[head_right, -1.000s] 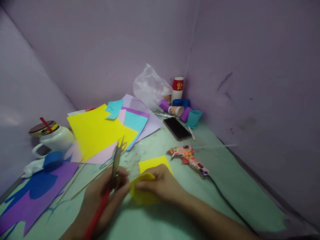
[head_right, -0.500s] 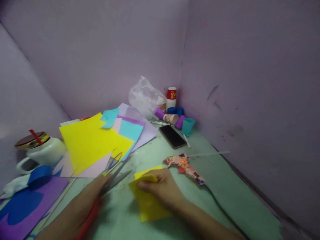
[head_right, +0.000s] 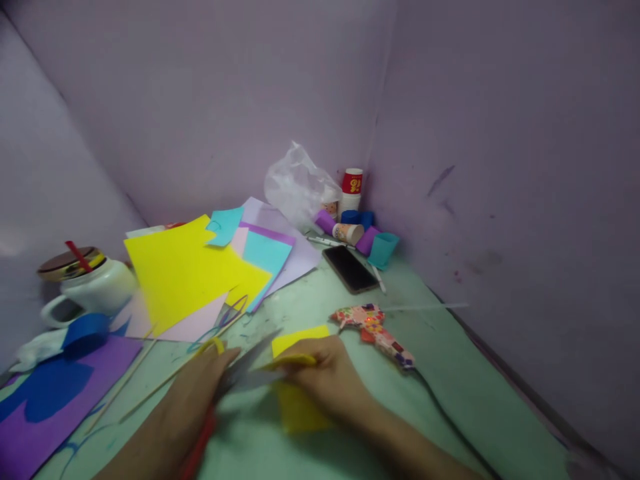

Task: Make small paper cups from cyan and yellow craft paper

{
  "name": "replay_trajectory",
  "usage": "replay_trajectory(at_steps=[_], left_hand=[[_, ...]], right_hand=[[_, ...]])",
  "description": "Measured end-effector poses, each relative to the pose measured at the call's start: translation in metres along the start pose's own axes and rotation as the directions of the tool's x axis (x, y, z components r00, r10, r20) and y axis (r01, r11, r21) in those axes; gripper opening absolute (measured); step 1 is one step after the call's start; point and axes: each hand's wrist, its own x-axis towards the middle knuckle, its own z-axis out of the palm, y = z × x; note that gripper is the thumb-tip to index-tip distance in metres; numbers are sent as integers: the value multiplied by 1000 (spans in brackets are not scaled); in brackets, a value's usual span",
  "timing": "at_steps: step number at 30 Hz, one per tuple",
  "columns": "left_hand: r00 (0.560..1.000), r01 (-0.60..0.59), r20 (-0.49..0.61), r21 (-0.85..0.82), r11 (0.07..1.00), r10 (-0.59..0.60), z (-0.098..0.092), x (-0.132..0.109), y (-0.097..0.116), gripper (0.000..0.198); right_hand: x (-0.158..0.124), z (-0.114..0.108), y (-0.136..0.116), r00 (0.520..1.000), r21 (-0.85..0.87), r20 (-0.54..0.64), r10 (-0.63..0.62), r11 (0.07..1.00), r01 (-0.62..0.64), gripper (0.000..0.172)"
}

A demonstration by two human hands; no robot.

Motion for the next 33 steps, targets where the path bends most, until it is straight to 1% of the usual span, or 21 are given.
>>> replay_trajectory(at_steps=[2, 4, 7, 9, 13, 17, 21, 24, 26, 30, 33], left_hand=[[999, -37, 12, 86, 996, 36, 3, -1, -4, 50], [995, -95, 21, 149, 984, 93, 1, -1, -9, 55], [976, -216, 32, 220, 951, 214, -7, 2, -11, 59], [967, -253, 42, 260, 932, 251, -13, 6, -9, 57], [970, -244, 64, 297, 923, 236, -21, 10, -1, 53], [976, -217, 75, 287, 933, 204, -23, 8, 0, 53], [977, -210, 92, 293, 933, 191, -26, 9, 5, 55], [979, -202, 65, 301, 932, 191, -27, 12, 10, 53], [980, -195, 29, 310, 931, 196, -26, 13, 11, 52], [977, -213, 64, 296, 931, 203, -24, 13, 11, 52], [981, -194, 51, 283, 939, 188, -25, 11, 11, 52]], right_hand=[[0, 0, 0, 998, -69, 9, -62, 996, 62, 9], [-1, -1, 0, 997, -116, 15, -79, 990, 80, 12], [-1, -1, -2, 994, -144, 35, -100, 984, 104, 15], [-1, -1, -2, 994, -143, 44, -105, 984, 110, 15], [-1, -1, -1, 995, -137, 35, -95, 986, 99, 12], [-2, -1, 1, 991, -143, 72, -117, 982, 126, 13], [-3, -1, 2, 994, -119, 73, -77, 989, 86, 12], [-3, 0, 1, 997, -68, 57, -50, 996, 54, 12], [-3, 1, 1, 998, -59, 51, -41, 997, 44, 12], [-2, 0, 2, 997, -67, 60, -41, 997, 45, 10], [-3, -1, 3, 997, -72, 67, -47, 996, 52, 10]])
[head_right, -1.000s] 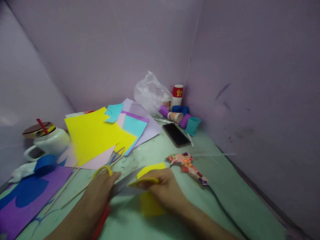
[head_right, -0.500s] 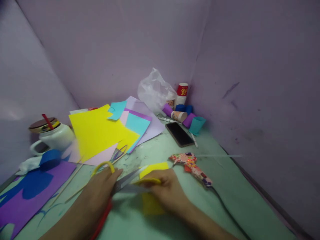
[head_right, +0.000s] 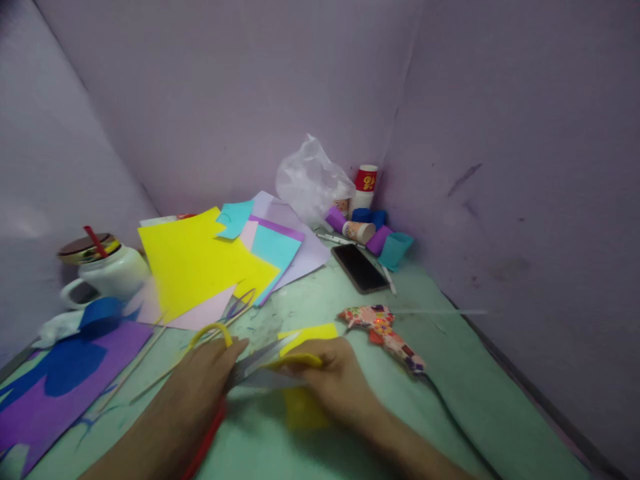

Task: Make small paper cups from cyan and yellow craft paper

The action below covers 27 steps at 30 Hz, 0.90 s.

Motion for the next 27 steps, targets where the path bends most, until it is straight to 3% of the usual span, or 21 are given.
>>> replay_trajectory(at_steps=[11, 23, 27], left_hand=[[999, 26, 36, -27, 999, -25, 4, -1, 0, 54], [999, 49, 20, 12, 999, -49, 6, -4, -3, 51], [1000, -23, 0, 25, 999, 23, 8, -6, -6, 52]], right_hand=[[1, 0, 3, 997, -39, -17, -73, 997, 73, 13], [1, 1, 3, 999, -7, -16, -35, 999, 35, 12], [1, 2, 1, 1000, 26, 3, 1, 1000, -1, 11]])
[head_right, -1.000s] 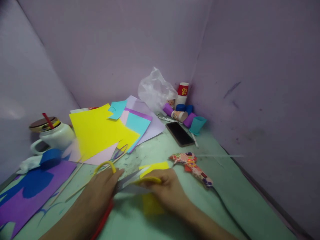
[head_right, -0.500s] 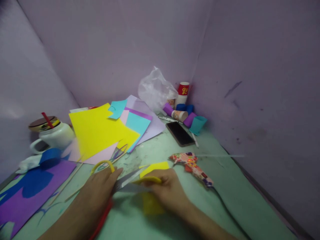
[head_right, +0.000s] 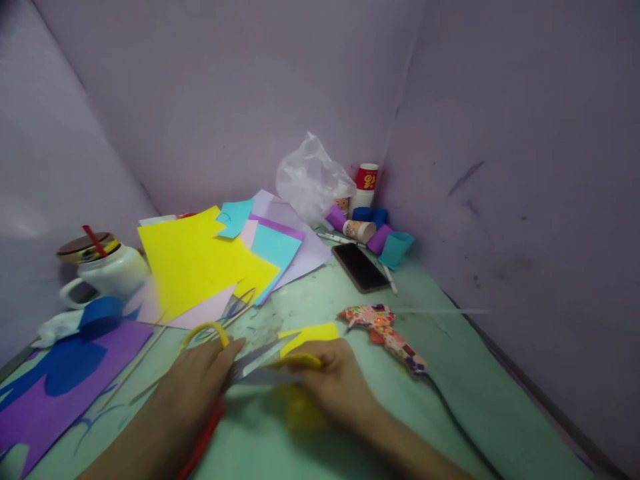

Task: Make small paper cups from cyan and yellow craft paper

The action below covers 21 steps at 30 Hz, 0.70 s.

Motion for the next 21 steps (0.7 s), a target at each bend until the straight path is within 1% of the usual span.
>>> replay_trajectory(at_steps=[2, 5, 6, 10, 11, 14, 21], left_hand=[[1000, 18, -5, -5, 1000, -18, -2, 1, 2, 49], [997, 75, 26, -4, 997, -75, -5, 2, 5, 49], [996, 76, 37, 3, 997, -76, -6, 2, 5, 50], [1000, 3, 27, 6, 1000, -3, -6, 1, 2, 51], [1000, 5, 27, 4, 1000, -5, -6, 1, 2, 50], [997, 59, 40, -2, 998, -58, -7, 2, 3, 47], [998, 49, 37, -35, 998, -47, -7, 0, 3, 47]], right_hand=[[0, 0, -1, 1000, 1, 1, 10, 1000, -10, 9], [0, 1, -1, 1000, 3, -5, 21, 1000, -21, 9], [0, 1, -1, 1000, 6, -7, 28, 1000, -28, 9], [0, 1, 0, 998, 34, 8, 55, 998, -55, 10], [0, 2, 0, 999, 39, 11, 52, 998, -52, 10], [0, 3, -1, 999, 34, 15, 29, 999, -29, 7], [-1, 6, -2, 1000, 58, 13, 8, 998, -9, 6]])
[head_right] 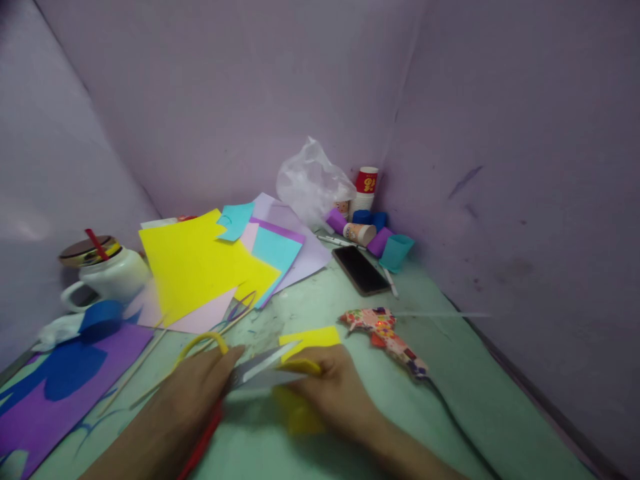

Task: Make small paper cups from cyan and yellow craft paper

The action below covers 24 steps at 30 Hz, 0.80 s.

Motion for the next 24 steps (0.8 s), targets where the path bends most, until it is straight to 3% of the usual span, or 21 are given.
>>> replay_trajectory(at_steps=[17, 21, 24], left_hand=[[998, 10, 61, -71, 997, -5, -4, -1, -1, 52], [994, -1, 104, -214, 977, 24, -16, 4, -5, 50], [995, 62, 94, -319, 946, -34, -18, 3, -1, 56]], right_hand=[[0, -1, 4, 999, 49, -36, 21, 999, -19, 12], [2, -2, 10, 998, 46, -64, 15, 999, -12, 10], [4, -3, 15, 996, 32, -87, 24, 999, -22, 11]])
